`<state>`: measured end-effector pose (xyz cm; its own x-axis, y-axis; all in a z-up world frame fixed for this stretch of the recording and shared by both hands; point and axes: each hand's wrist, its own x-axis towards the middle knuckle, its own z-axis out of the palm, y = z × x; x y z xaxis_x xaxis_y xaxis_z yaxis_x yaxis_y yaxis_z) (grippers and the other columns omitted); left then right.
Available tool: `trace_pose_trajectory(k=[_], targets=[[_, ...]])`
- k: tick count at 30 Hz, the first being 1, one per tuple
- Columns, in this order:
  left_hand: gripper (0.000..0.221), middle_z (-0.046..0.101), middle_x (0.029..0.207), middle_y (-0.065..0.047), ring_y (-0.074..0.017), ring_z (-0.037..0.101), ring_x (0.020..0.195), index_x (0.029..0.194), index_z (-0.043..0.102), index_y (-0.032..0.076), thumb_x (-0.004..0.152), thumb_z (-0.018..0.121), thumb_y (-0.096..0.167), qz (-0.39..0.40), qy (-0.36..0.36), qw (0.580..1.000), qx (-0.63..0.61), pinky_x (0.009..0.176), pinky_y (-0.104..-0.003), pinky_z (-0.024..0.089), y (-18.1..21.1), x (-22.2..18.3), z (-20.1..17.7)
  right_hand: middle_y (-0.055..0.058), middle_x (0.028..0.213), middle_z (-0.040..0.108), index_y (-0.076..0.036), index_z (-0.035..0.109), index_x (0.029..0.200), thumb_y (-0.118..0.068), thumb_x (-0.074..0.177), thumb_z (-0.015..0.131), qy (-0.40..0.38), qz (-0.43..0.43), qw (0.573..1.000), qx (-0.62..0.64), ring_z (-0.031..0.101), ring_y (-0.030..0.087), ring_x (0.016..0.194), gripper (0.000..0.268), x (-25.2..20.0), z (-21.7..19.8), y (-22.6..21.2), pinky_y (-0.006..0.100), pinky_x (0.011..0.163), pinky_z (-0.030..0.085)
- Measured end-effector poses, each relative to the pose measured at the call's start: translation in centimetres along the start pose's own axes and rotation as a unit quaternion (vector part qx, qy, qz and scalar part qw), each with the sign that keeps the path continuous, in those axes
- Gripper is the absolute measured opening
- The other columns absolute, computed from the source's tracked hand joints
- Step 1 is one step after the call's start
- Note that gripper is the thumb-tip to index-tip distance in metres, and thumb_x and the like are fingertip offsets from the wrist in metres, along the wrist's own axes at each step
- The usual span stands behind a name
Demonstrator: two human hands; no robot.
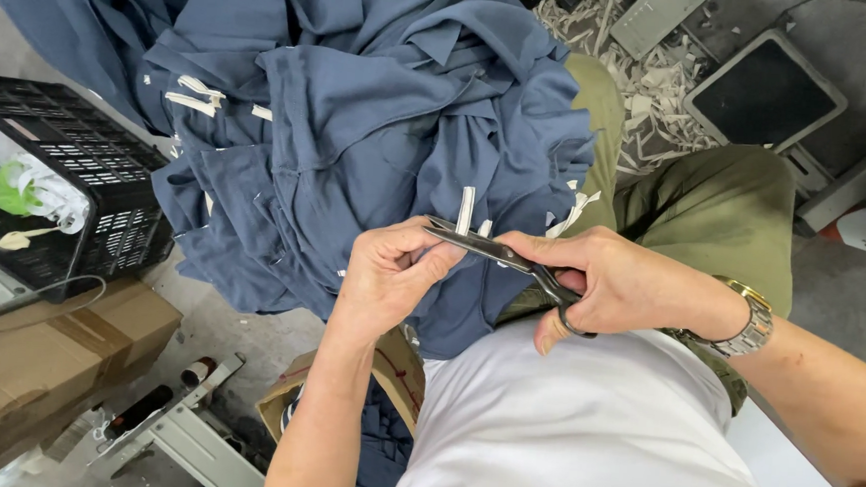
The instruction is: Trimming loose threads from blue fabric garments using scissors
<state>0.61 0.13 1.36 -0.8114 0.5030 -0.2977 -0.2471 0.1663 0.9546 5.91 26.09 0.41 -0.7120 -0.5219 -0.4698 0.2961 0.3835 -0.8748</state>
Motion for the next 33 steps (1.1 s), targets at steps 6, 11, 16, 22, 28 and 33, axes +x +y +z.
trace_pose_trajectory(k=[6,11,16,22,28,33], targets=[[0.011,0.062,0.081,-0.001,-0.0062,0.047,0.070,0.085,0.075,0.004,0.095,0.072,0.003,-0.003,0.001,1.000,0.025,0.060,-0.022,0.034,0.2,-0.1,0.2,-0.001,0.069,0.013,-0.027,0.048,0.157,-0.011,0.060,0.105,0.001,-0.008,1.000,0.024,0.014,0.015,0.060,0.113,0.1,0.5,0.6,0.032,0.048,0.014],[0.003,0.061,0.077,-0.004,-0.0081,0.052,0.076,0.093,0.078,0.000,0.092,0.075,0.001,0.008,0.013,1.000,-0.013,0.065,-0.022,0.045,0.1,-0.1,0.3,-0.001,0.061,0.033,-0.018,0.056,0.149,-0.015,0.062,0.099,0.066,-0.050,0.990,0.117,0.030,0.011,0.055,0.097,-0.1,1.2,1.5,0.025,0.048,0.029],[0.021,0.059,0.069,-0.002,-0.0039,0.051,0.071,0.098,0.080,0.000,0.078,0.088,-0.001,0.000,0.021,0.999,-0.039,0.063,-0.019,0.048,0.9,-0.4,0.0,0.004,0.078,0.065,-0.020,0.060,0.147,-0.012,0.050,0.102,0.152,0.002,0.981,0.121,0.044,0.012,0.060,0.106,-0.8,-2.0,0.7,0.030,0.054,0.048],[0.013,0.062,0.091,0.000,-0.0114,0.052,0.087,0.103,0.077,0.006,0.096,0.073,0.016,0.004,0.034,0.999,0.021,0.079,-0.026,0.043,-0.1,-0.6,-1.6,-0.012,0.094,0.052,-0.013,0.050,0.156,-0.010,0.057,0.105,0.005,-0.025,0.999,0.030,0.039,0.009,0.066,0.113,-1.6,-3.6,0.1,0.020,0.062,0.045],[0.021,0.062,0.091,0.000,-0.0110,0.051,0.085,0.117,0.076,0.009,0.103,0.065,0.019,0.016,0.020,1.000,0.016,0.080,-0.023,0.041,1.2,-0.5,-1.1,0.007,0.148,0.062,-0.013,0.046,0.152,-0.038,0.055,0.101,-0.012,-0.093,0.994,-0.060,0.062,0.019,0.132,0.115,-0.5,-3.2,-1.2,0.030,0.106,0.045],[0.016,0.063,0.092,-0.004,-0.0137,0.056,0.085,0.110,0.075,0.007,0.103,0.064,0.016,0.053,-0.005,0.998,0.017,0.079,-0.027,0.046,0.2,-0.4,-1.0,-0.004,0.104,0.078,-0.014,0.049,0.151,-0.030,0.050,0.105,-0.006,-0.125,0.990,-0.067,0.069,0.010,0.092,0.117,0.6,-2.5,-2.3,0.024,0.084,0.051]])
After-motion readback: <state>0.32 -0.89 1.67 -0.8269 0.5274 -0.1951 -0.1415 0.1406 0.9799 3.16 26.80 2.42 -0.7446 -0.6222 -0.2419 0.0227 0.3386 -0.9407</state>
